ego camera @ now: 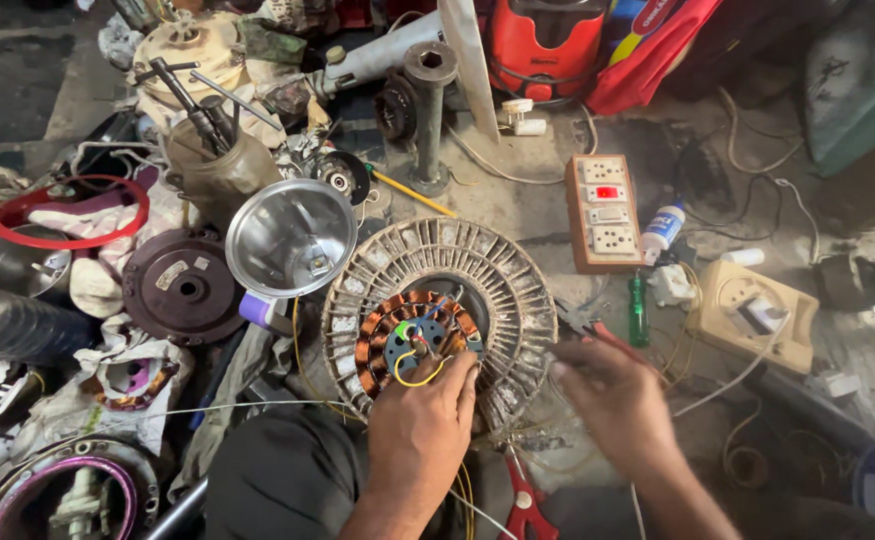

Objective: The person sits on the floor and works on a motor stator, using pliers to strip and twist wires, then wrapping connections with electrical tape. The person repeatedly adjusts and secures the wires on the stator coils.

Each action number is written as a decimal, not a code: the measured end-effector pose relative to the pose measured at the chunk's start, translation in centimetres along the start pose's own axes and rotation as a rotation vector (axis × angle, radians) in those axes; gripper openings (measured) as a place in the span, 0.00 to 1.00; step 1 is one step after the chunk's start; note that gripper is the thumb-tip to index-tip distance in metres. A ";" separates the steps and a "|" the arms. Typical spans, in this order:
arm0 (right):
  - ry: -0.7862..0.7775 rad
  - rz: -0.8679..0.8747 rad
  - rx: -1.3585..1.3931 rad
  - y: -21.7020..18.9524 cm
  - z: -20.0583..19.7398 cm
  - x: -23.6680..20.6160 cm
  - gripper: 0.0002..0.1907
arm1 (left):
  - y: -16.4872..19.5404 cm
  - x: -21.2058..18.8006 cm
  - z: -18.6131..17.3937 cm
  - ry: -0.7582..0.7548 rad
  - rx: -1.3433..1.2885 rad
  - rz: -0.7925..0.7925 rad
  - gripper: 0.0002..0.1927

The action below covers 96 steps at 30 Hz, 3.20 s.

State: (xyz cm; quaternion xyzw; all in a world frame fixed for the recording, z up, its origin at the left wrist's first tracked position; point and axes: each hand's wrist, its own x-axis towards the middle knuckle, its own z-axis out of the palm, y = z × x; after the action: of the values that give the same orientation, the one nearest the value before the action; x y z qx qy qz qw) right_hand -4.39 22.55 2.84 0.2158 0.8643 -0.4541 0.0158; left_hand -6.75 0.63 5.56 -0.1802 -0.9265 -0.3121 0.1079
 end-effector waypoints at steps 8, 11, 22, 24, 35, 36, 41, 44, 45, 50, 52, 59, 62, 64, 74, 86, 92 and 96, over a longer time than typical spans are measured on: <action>-0.107 -0.263 0.047 -1.8 2.8 -0.1 0.10 | -0.3 0.0 0.0 0.021 0.018 0.046 0.05; -0.085 -0.207 0.062 -2.0 2.8 -0.6 0.10 | -0.3 -0.1 0.0 0.031 0.011 0.046 0.05; -0.039 -0.230 0.225 -3.9 4.6 -1.1 0.09 | -0.4 -0.3 0.5 0.038 0.011 0.041 0.08; 0.009 -0.294 0.125 -4.2 4.9 -1.0 0.08 | -0.6 -0.4 0.6 0.000 -0.002 0.029 0.13; -0.294 0.179 0.489 -2.2 4.1 -0.1 0.11 | -0.4 -0.5 1.1 0.036 -0.036 0.022 0.06; -0.332 0.167 0.517 -1.9 4.0 0.2 0.12 | -0.4 -0.5 1.1 0.045 -0.049 0.024 0.06; -0.393 0.176 0.542 -1.1 4.0 0.9 0.13 | -0.4 -0.5 1.3 0.091 -0.046 0.038 0.06; -0.392 0.199 0.579 -1.2 4.1 0.9 0.11 | -0.5 -0.5 1.4 0.098 -0.055 0.039 0.07; -0.385 0.194 0.577 -1.2 4.2 0.9 0.11 | -0.4 -0.5 1.4 0.107 -0.055 0.036 0.07; -0.322 0.154 0.568 -1.7 4.5 0.7 0.11 | -0.3 -0.5 0.7 0.010 -0.115 -0.029 0.09; -0.288 0.136 0.533 -2.0 4.5 0.5 0.10 | -0.2 -0.5 0.3 0.019 -0.119 0.009 0.14; -0.257 0.117 0.429 -3.2 4.3 0.1 0.12 | 0.1 -0.3 0.4 0.024 -0.131 -0.022 0.13; -0.260 0.176 0.444 -2.9 3.2 0.2 0.15 | 0.1 -0.3 0.6 0.082 -0.124 -0.015 0.14; -0.226 0.240 0.425 -1.8 1.5 -0.1 0.18 | 0.2 -0.2 0.7 0.126 -0.136 0.005 0.14; -0.125 0.280 0.385 5.5 -0.4 0.3 0.17 | 0.8 0.4 0.7 0.157 -0.068 -0.042 0.05; -0.037 0.170 0.391 5.4 0.8 0.7 0.17 | -0.3 0.4 1.3 0.121 -0.009 0.007 0.05; 0.041 -0.006 0.508 5.4 1.7 1.0 0.17 | -0.3 0.5 1.1 0.104 -0.096 -0.037 0.05; 0.031 -0.006 0.357 3.5 1.4 0.5 0.14 | 0.0 0.6 1.1 0.130 -0.128 -0.053 0.05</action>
State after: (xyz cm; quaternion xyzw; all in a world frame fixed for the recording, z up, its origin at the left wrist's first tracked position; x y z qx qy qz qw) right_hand -3.71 23.37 -0.87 0.2196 0.7707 -0.5970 -0.0373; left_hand -7.44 1.47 4.88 -0.1416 -0.9001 -0.3846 0.1478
